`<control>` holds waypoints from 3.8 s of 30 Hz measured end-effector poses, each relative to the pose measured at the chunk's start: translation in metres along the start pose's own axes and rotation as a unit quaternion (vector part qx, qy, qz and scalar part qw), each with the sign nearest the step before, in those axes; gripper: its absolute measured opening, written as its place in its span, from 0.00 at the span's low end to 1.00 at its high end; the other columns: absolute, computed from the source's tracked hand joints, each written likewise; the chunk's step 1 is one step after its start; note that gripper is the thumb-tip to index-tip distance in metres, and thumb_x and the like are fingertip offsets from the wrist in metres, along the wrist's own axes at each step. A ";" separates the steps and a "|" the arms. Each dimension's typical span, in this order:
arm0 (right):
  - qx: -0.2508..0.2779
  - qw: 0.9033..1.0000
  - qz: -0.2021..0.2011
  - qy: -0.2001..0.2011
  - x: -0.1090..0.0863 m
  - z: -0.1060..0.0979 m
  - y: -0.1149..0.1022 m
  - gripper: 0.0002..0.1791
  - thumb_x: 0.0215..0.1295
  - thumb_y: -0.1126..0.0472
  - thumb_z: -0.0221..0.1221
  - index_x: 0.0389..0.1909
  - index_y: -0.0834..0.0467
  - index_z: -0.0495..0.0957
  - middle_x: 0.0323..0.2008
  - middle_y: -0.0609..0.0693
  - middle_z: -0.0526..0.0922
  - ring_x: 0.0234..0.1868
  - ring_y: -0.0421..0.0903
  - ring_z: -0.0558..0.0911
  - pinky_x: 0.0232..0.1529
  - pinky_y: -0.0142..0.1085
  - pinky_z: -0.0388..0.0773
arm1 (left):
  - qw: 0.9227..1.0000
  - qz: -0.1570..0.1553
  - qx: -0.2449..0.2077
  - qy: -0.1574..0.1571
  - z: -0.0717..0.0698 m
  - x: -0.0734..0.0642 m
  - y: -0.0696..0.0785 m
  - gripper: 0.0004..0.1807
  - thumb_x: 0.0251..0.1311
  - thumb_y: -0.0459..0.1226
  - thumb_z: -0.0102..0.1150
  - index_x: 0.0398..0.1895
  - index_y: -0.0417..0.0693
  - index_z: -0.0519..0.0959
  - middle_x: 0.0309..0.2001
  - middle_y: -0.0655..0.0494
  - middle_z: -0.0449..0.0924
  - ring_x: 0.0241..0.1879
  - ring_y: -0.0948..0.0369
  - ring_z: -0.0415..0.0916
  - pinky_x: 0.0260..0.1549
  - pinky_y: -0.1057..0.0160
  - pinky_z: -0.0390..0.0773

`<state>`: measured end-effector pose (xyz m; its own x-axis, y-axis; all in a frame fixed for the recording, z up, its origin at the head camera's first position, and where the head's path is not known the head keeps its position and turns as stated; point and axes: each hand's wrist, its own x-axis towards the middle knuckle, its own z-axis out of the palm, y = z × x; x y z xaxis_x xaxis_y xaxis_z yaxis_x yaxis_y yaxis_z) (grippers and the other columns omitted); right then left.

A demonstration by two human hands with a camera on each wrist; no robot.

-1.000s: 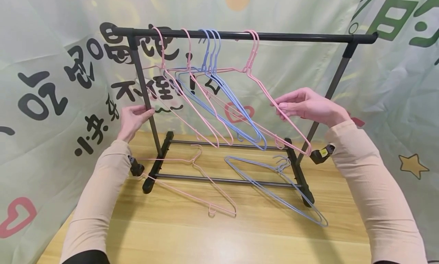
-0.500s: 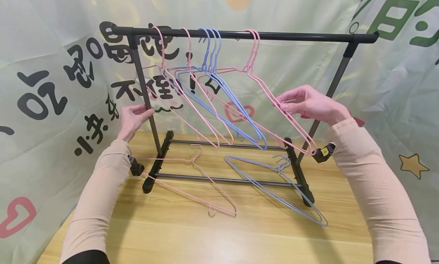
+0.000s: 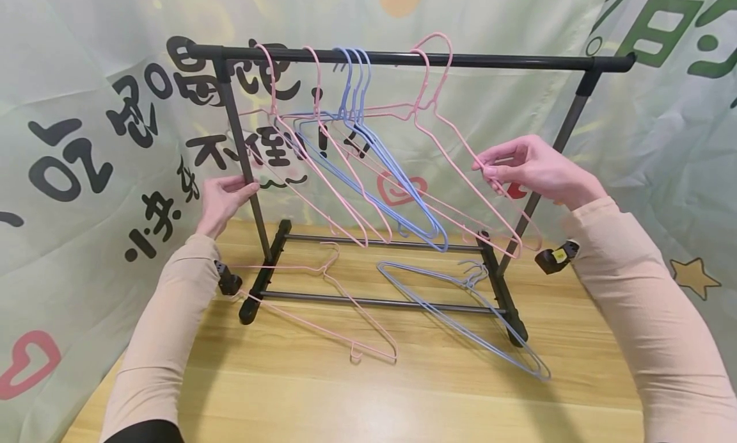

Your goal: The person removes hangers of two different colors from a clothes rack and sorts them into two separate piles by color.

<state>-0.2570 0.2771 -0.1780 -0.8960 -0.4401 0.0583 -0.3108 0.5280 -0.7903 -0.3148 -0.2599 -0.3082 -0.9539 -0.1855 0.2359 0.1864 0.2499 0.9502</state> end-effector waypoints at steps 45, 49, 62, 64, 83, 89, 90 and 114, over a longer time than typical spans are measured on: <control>-0.026 0.997 -0.068 0.028 -0.055 -0.013 0.058 0.21 0.67 0.76 0.58 0.40 0.45 0.87 0.24 0.42 0.86 0.23 0.39 0.80 0.28 0.31 0.83 | 1.000 0.001 0.025 -0.004 -0.002 0.000 0.002 0.26 0.62 0.37 0.68 0.61 0.32 0.77 0.35 0.76 0.87 0.32 0.82 0.80 0.39 0.84 0.80; 0.003 0.998 -0.066 0.014 -0.054 -0.004 0.071 0.20 0.67 0.76 0.58 0.40 0.47 0.87 0.26 0.41 0.87 0.23 0.38 0.81 0.28 0.30 0.83 | 1.000 -0.003 0.018 -0.005 -0.002 0.001 0.001 0.27 0.62 0.37 0.69 0.61 0.32 0.77 0.30 0.80 0.84 0.32 0.81 0.80 0.38 0.84 0.80; 0.067 0.998 -0.001 -0.014 -0.050 0.034 0.109 0.16 0.68 0.75 0.58 0.38 0.51 0.87 0.28 0.42 0.88 0.27 0.37 0.85 0.28 0.32 0.86 | 0.999 -0.011 0.031 -0.004 -0.001 -0.001 0.000 0.27 0.62 0.37 0.68 0.62 0.34 0.77 0.46 0.58 0.87 0.32 0.82 0.80 0.39 0.84 0.80; 0.075 0.997 0.001 -0.022 -0.050 0.040 0.113 0.15 0.69 0.73 0.57 0.38 0.51 0.86 0.27 0.43 0.88 0.27 0.38 0.84 0.29 0.32 0.85 | 1.000 -0.012 0.029 -0.003 -0.001 0.000 0.000 0.27 0.62 0.37 0.68 0.62 0.34 0.77 0.48 0.55 0.86 0.32 0.82 0.80 0.40 0.84 0.80; 0.193 0.971 -0.039 -0.134 -0.038 0.108 0.145 0.15 0.73 0.73 0.52 0.44 0.54 0.85 0.30 0.41 0.87 0.29 0.33 0.83 0.32 0.27 0.84 | 1.000 -0.010 0.029 0.002 -0.001 0.000 0.001 0.25 0.63 0.37 0.68 0.61 0.34 0.78 0.31 0.79 0.85 0.31 0.82 0.79 0.38 0.85 0.79; 0.226 0.960 -0.051 -0.157 -0.028 0.133 0.146 0.12 0.73 0.73 0.52 0.44 0.61 0.84 0.29 0.43 0.85 0.28 0.33 0.82 0.30 0.26 0.84 | 0.999 -0.012 0.033 -0.001 -0.002 0.000 0.000 0.25 0.63 0.37 0.68 0.61 0.34 0.78 0.30 0.80 0.84 0.31 0.82 0.79 0.38 0.85 0.79; 0.232 0.958 -0.053 -0.160 -0.026 0.137 0.145 0.12 0.73 0.73 0.52 0.44 0.61 0.84 0.29 0.43 0.85 0.28 0.33 0.82 0.30 0.27 0.84 | 0.999 -0.012 0.033 -0.001 -0.002 0.001 0.000 0.26 0.63 0.37 0.68 0.61 0.34 0.78 0.30 0.80 0.83 0.31 0.82 0.79 0.38 0.85 0.79; 0.318 0.922 -0.015 -0.219 0.013 0.222 0.133 0.12 0.73 0.71 0.53 0.46 0.79 0.77 0.29 0.47 0.84 0.28 0.36 0.82 0.30 0.28 0.83 | 1.000 0.009 0.004 0.001 0.001 0.001 0.002 0.27 0.61 0.35 0.69 0.60 0.28 0.76 0.25 0.81 0.83 0.30 0.81 0.81 0.38 0.83 0.81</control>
<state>-0.2392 0.1802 -0.4179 -0.6326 -0.7724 -0.0566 0.0401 0.0404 -0.9984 -0.3160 -0.2586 -0.3061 -0.9499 -0.1827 0.2537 0.2017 0.2618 0.9438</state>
